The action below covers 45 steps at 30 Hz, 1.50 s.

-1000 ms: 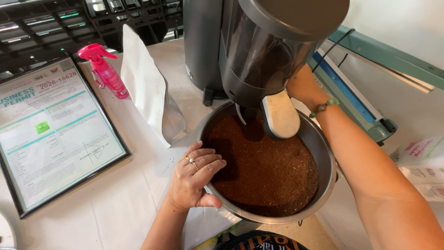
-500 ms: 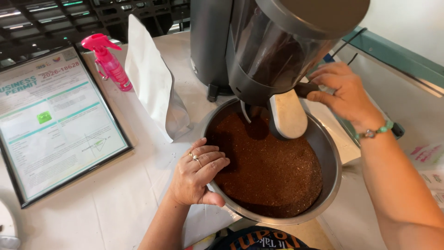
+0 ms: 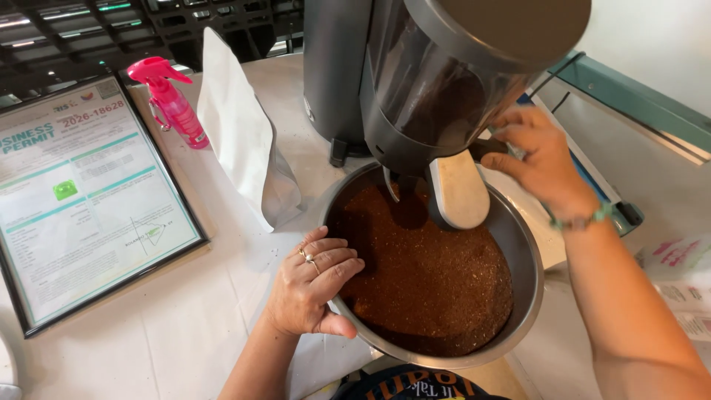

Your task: Grinding coffee beans into a bowl and leveling the grounds by hand

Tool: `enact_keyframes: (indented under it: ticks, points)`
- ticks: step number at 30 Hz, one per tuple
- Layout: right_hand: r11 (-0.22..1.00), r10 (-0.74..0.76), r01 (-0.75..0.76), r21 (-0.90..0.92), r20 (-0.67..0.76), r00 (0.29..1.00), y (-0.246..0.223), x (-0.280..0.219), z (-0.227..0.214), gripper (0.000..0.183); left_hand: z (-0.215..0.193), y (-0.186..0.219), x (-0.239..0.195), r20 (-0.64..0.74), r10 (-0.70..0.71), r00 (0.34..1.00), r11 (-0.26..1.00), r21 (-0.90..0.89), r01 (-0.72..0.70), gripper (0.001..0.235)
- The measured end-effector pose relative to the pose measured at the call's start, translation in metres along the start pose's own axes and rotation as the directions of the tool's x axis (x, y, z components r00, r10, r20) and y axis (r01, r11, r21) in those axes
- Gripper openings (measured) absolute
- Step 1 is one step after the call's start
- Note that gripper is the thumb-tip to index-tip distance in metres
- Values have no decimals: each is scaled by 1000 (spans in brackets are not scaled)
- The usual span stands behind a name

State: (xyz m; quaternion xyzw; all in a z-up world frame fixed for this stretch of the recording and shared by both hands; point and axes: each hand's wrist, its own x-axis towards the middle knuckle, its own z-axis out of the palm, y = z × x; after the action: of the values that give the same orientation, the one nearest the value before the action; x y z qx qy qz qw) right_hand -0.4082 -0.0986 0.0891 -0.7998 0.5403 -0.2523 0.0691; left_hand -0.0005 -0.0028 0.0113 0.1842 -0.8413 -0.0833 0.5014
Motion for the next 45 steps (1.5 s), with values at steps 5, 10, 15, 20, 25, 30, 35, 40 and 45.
enact_keyframes:
  ticks: [5, 10, 15, 20, 25, 30, 35, 40, 45]
  points:
    - [993, -84, 89, 82, -61, 995, 15, 10, 3, 40, -2, 1, 0, 27, 3, 1000, 1000, -13, -3, 88]
    - [998, 2, 0, 57, -34, 999, 2, 23, 0, 35, -1, 2, 0, 24, 5, 1000, 1000, -1, -5, 88]
    - [994, 112, -112, 8, 3, 994, -17, 29, -8, 31, -1, 2, 0, 17, 7, 1000, 1000, 2, -8, 88]
    - [981, -185, 177, -81, -101, 977, -4, -19, 3, 20, -1, 3, 0, -3, -1, 1000, 1000, -16, 1, 87]
    - [995, 83, -81, 50, -44, 996, -15, 11, -5, 26, 0, 2, -1, 4, 7, 1000, 1000, -12, -7, 87]
    - [988, 143, -144, 56, 10, 990, -17, 16, -6, 28, 1, 2, -2, 18, 4, 1000, 1000, -13, -4, 87]
    - [997, 76, -77, 4, 105, 992, -19, 12, -3, 22, -1, 2, -1, 21, -2, 1000, 1000, -7, 3, 88]
    - [1000, 16, -11, -25, 174, 985, -26, 14, 1, 19, -2, 5, 0, 1, 5, 1000, 1000, -15, -5, 86]
    - [980, 184, -199, 19, 305, 934, -30, 21, -7, 28, -3, 4, 0, -1, 6, 1000, 1000, -13, -6, 86]
